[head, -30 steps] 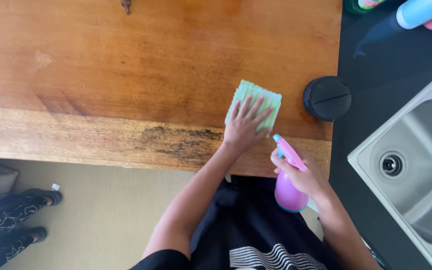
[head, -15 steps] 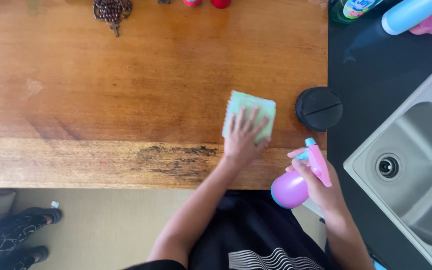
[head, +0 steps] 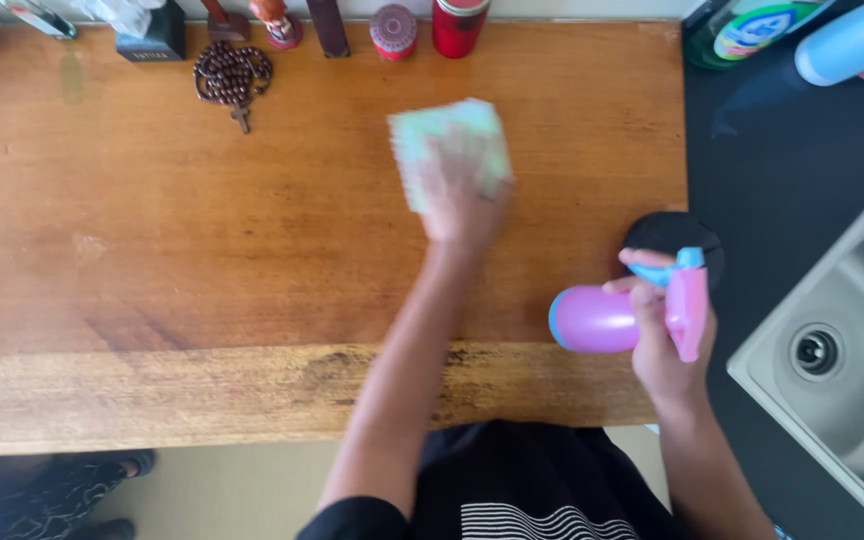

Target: Cleaning a wooden table surface using a spray cleaner and a cloth.

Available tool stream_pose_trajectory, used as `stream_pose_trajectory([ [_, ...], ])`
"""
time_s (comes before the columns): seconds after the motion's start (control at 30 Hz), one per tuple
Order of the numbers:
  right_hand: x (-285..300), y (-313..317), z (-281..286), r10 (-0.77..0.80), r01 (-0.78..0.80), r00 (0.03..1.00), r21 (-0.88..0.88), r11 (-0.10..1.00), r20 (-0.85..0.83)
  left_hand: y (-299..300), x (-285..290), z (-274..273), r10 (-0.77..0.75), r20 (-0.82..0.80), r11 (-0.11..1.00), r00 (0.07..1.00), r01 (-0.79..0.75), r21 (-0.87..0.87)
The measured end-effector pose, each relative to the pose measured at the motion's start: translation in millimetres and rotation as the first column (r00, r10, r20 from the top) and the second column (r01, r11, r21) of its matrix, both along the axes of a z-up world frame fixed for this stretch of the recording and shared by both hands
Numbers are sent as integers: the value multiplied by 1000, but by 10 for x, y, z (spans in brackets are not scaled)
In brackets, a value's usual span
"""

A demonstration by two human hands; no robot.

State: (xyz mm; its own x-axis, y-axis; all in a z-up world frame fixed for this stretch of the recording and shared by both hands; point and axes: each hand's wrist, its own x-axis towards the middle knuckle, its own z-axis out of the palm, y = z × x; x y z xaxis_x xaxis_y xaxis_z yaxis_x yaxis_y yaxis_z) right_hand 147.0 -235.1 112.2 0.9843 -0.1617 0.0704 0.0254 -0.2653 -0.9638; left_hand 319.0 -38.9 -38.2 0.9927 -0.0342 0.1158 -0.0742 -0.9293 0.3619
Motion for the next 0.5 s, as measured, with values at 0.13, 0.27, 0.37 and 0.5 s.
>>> stream_pose_trajectory([
  [0.13,691,-87,-29,-32,32,997,0,999,73,-554,-76,-222,-203,99,973,974,212,-88],
  [0.27,1249,-443,-238,-151,161,977,-52,986,151,339,356,22,-142,5,989,990,142,35],
  [0.37,1592,-824,-494,-215,213,963,32,977,164,1146,567,159,58,-1,996,998,-58,75],
  [0.5,1734,-1274,-802,-244,242,948,35,970,203,1511,435,114,192,-28,980,981,-190,61],
])
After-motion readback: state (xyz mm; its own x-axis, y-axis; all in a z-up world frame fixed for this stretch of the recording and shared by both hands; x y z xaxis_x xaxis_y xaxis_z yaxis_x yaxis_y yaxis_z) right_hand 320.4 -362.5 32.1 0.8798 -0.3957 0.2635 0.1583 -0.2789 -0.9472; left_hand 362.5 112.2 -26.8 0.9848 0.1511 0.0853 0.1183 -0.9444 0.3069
